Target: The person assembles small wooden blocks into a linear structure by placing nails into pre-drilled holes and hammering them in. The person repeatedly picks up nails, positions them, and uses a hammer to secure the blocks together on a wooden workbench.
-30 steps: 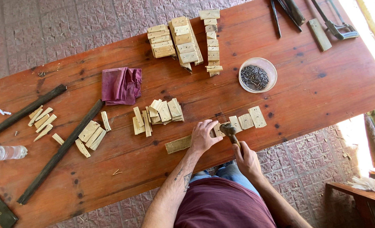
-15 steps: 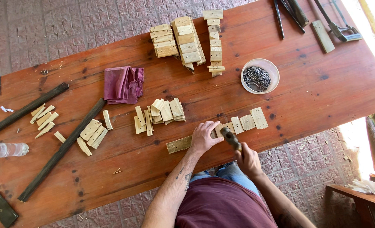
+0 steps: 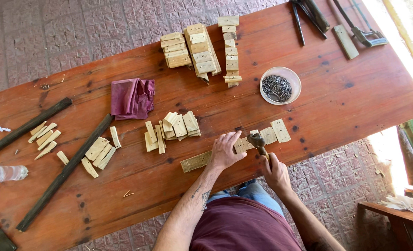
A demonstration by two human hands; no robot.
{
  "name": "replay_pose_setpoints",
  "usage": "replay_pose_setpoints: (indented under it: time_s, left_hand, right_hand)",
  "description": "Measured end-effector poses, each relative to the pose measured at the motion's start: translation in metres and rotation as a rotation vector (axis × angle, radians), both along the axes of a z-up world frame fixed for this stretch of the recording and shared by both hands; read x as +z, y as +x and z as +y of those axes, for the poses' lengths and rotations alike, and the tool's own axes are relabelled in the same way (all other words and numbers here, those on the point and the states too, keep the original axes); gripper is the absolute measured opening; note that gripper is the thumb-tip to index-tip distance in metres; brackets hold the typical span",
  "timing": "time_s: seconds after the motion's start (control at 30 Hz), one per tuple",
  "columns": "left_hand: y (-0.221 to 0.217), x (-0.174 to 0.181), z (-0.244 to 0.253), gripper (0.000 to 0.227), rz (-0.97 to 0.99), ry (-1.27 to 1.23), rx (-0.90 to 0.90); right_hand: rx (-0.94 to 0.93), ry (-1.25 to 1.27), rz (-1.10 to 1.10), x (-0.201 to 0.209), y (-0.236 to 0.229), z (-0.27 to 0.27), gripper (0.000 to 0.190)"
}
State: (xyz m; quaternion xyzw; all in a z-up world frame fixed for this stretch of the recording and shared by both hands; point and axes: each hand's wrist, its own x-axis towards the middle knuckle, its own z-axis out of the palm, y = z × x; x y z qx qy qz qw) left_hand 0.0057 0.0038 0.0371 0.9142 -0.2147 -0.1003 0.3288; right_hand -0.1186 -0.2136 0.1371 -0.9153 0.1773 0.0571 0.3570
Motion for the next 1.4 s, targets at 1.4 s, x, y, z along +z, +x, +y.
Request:
replay_pose_setpoints:
  time_s: [1.4]
  left_hand:
    - [-0.009,-0.019,0.009,0.092,-0.006,-0.046,0.08]
  right_hand:
    - [0.032,0.014,0.159,-0.013,-0.004,0.027,0.038]
